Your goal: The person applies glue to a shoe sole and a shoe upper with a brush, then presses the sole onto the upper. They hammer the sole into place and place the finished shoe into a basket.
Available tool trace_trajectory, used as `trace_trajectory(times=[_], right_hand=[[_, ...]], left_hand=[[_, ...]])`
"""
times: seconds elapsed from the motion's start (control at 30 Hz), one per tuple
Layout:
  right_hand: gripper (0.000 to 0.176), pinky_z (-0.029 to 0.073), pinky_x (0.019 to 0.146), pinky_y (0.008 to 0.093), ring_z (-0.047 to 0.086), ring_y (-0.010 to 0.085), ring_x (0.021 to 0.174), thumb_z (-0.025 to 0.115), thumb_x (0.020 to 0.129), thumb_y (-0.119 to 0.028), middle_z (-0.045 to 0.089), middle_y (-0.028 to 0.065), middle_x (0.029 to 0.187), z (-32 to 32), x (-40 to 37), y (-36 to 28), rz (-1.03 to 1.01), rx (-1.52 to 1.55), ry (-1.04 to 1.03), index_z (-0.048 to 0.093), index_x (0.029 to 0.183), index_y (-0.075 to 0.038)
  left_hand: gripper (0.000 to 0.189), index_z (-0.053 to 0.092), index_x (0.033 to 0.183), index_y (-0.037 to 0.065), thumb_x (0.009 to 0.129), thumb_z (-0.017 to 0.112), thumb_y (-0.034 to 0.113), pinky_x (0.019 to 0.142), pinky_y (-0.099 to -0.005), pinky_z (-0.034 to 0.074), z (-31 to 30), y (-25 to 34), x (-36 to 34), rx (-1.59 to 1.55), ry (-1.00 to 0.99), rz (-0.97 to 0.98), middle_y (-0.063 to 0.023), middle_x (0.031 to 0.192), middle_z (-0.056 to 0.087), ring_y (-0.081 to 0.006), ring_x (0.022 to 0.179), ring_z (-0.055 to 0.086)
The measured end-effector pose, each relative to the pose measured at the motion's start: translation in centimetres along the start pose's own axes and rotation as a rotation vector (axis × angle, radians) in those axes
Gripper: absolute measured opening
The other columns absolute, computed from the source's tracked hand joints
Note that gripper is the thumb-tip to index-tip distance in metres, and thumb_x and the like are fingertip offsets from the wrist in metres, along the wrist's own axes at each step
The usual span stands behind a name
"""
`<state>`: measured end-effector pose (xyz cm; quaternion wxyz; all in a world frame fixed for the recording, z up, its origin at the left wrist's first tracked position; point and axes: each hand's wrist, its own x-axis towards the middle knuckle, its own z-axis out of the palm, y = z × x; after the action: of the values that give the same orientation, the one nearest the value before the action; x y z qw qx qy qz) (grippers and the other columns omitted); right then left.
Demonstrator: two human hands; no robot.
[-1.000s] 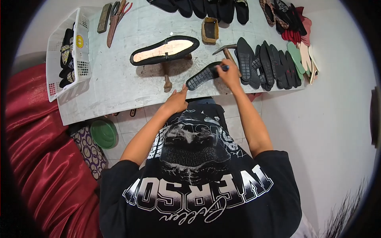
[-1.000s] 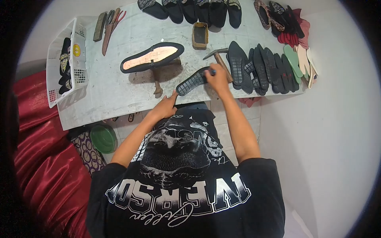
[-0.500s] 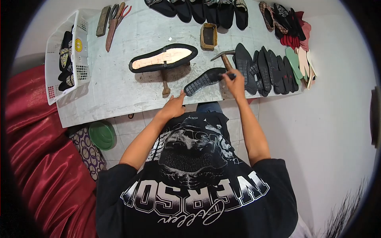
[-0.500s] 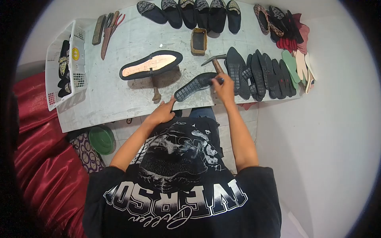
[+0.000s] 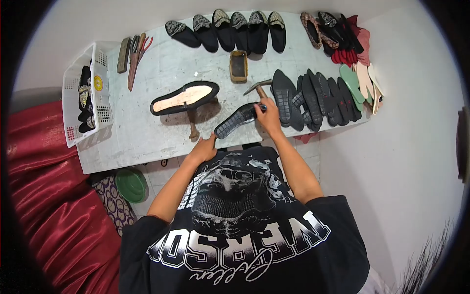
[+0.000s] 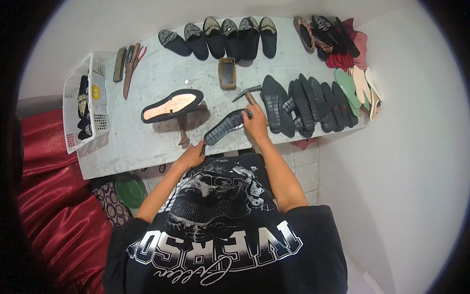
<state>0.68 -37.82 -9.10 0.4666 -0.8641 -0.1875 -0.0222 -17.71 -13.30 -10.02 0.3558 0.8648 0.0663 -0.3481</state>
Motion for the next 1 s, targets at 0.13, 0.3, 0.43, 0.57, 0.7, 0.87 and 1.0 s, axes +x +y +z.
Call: trace_trajectory(times=[0.13, 0.3, 0.43, 0.57, 0.7, 0.87, 1.0], right_hand=[[0.017, 0.047, 0.071, 0.0477, 0.059, 0.0414, 0.08, 0.077, 0.087, -0.009, 0.055, 0.0184, 0.086, -2.4, 1.0, 1.1, 0.016, -0.05, -0.047, 0.063, 0.094, -0.002], [0.01, 0.055, 0.07, 0.034, 0.069, 0.0253, 0.078, 0.071, 0.093, -0.007, 0.064, 0.0107, 0.085, -1.9, 1.1, -0.6, 0.349, 0.369, 0.058, 0.066, 0.092, 0.001], [0.007, 0.064, 0.078, 0.0303, 0.073, 0.023, 0.084, 0.062, 0.099, -0.003, 0.066, 0.0119, 0.094, -1.2, 3.2, -0.7, 0.62, 0.993, 0.158, 0.063, 0.097, 0.004], [0.015, 0.064, 0.079, 0.0309, 0.074, 0.0239, 0.086, 0.065, 0.101, -0.01, 0.065, 0.0118, 0.1, -0.6, 6.4, -1.2, 0.648, 1.08, 0.112, 0.063, 0.107, 0.003], [0.037, 0.063, 0.079, 0.0289, 0.074, 0.0226, 0.088, 0.07, 0.102, -0.019, 0.067, 0.0113, 0.11, 0.4, 8.3, -1.3, 0.683, 1.009, -0.075, 0.059, 0.13, 0.002], [0.06, 0.062, 0.08, 0.0283, 0.075, 0.021, 0.091, 0.072, 0.099, -0.014, 0.068, 0.0109, 0.117, 0.5, 7.6, -0.9, 0.705, 1.056, -0.242, 0.045, 0.152, -0.004], [0.062, 0.06, 0.08, 0.0315, 0.074, 0.0246, 0.091, 0.077, 0.091, -0.008, 0.066, 0.016, 0.126, 0.4, 4.9, 5.3, 0.543, 0.657, -0.45, 0.05, 0.147, -0.001]], left_hand=[[0.071, 0.04, 0.156, 0.005, 0.091, 0.064, 0.022, 0.116, -0.0572, 0.037, 0.4, -0.6, 0.7, 0.123, 0.035, -0.009, -0.0309, 0.124, 0.068, -0.0496, 0.121, 0.061], [0.038, 0.076, 0.116, 0.008, 0.087, 0.067, 0.03, 0.101, -0.0521, 0.052, -2.9, 5.7, 0.4, 0.213, 0.072, -0.237, -0.0242, 0.115, 0.074, -0.0432, 0.108, 0.07], [0.04, 0.073, 0.114, -0.002, 0.086, 0.067, 0.026, 0.096, -0.0501, 0.054, -4.9, 8.9, 2.2, -0.023, 0.269, 0.015, -0.0212, 0.117, 0.074, -0.0452, 0.108, 0.068], [0.049, 0.064, 0.135, 0.005, 0.088, 0.067, 0.02, 0.109, -0.0483, 0.048, -6.2, 10.5, 6.2, -0.068, 0.517, 0.272, -0.0219, 0.149, 0.056, -0.0442, 0.131, 0.057], [0.063, 0.051, 0.147, 0.003, 0.086, 0.067, 0.014, 0.116, -0.0469, 0.042, -7.8, 11.6, 10.0, -0.09, 0.531, 0.253, -0.0223, 0.165, 0.034, -0.0435, 0.142, 0.047], [0.067, 0.05, 0.148, 0.002, 0.084, 0.069, 0.012, 0.118, -0.0461, 0.041, -6.9, 10.3, 12.7, -0.074, 0.531, 0.263, -0.0256, 0.162, 0.036, -0.0431, 0.143, 0.045], [0.063, 0.053, 0.144, 0.002, 0.084, 0.07, 0.013, 0.118, -0.0455, 0.04, -5.1, 9.7, 9.2, -0.174, 0.587, 0.295, -0.0245, 0.158, 0.044, -0.0426, 0.141, 0.048]])
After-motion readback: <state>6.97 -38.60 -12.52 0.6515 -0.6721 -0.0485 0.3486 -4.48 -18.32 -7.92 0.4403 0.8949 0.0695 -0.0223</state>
